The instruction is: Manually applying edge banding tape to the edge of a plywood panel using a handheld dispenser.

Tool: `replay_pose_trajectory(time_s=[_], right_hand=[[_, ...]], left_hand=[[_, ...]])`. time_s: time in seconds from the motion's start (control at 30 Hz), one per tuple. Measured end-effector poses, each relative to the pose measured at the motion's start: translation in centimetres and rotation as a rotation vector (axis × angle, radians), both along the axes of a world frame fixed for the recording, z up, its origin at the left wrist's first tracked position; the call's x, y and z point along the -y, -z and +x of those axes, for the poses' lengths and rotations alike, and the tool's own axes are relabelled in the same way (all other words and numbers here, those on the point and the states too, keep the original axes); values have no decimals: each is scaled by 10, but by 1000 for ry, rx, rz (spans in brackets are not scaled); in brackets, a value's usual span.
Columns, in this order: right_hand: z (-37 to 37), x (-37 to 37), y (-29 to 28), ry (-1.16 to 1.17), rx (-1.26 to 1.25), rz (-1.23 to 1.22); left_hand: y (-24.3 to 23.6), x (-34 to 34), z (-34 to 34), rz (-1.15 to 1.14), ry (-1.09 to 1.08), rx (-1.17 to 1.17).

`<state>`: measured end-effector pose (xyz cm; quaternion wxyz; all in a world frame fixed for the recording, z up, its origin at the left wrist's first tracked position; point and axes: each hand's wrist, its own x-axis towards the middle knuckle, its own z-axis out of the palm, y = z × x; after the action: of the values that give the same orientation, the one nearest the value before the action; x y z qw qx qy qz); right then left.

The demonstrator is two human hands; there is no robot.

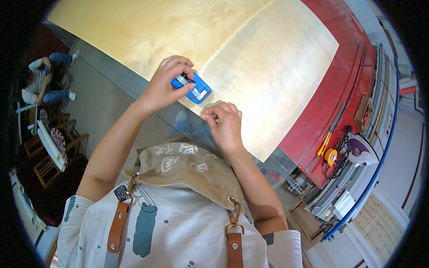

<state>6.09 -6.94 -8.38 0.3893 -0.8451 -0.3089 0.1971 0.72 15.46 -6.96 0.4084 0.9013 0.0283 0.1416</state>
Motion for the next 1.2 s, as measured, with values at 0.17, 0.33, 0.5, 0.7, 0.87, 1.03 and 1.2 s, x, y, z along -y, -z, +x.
replay_pose_trajectory(time_s=[0.17,0.33,0.5,0.7,0.87,1.03,1.2], right_hand=[[2,-12,-9,85,-9,-166],[8,-16,-13,17,43,-183],[31,-27,-33,55,-150,196],[63,-41,-41,-317,-77,22],[58,-30,-38,-139,-659,111],[40,-20,-25,-118,-37,-18],[93,2,-12,-17,444,-92]], left_hand=[[-3,0,1,-8,2,-25],[-2,0,0,-18,5,-18],[-4,-1,-1,-25,8,-15],[-4,-3,3,-51,24,-8],[-4,0,2,-35,-3,13],[-4,4,5,17,-24,-14],[-6,5,7,17,-36,-20]])
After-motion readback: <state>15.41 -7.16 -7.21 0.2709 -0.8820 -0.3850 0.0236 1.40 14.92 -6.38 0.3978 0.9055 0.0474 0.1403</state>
